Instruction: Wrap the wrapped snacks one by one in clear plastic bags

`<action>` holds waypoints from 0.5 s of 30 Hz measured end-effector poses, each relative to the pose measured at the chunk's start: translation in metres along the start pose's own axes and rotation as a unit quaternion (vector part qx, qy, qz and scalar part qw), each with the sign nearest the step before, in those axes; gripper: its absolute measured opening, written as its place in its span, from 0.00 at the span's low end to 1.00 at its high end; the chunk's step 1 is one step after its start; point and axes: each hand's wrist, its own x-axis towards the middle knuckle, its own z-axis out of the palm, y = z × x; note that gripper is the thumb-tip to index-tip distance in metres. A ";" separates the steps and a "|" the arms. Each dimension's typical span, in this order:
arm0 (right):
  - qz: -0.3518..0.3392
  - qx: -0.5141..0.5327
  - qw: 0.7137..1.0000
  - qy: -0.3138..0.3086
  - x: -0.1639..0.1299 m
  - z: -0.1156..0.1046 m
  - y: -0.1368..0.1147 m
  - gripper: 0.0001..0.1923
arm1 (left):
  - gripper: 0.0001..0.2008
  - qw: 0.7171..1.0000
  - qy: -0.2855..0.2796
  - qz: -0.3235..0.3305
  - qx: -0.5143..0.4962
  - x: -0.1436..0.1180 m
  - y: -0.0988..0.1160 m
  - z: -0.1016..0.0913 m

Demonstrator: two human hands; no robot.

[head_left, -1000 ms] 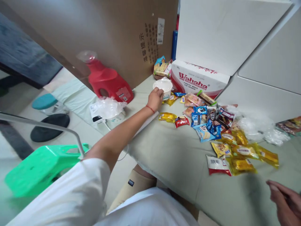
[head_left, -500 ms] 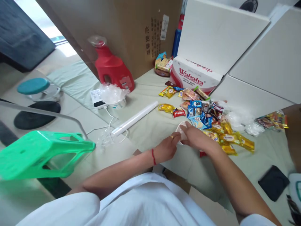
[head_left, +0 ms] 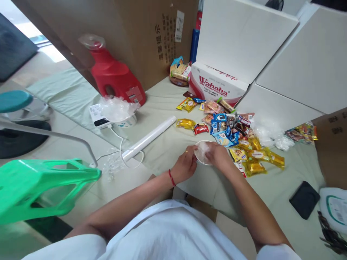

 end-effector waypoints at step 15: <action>0.278 -0.093 0.832 0.471 0.044 -0.106 0.218 0.27 | 0.11 0.993 -0.104 0.047 0.015 0.015 0.016 -0.023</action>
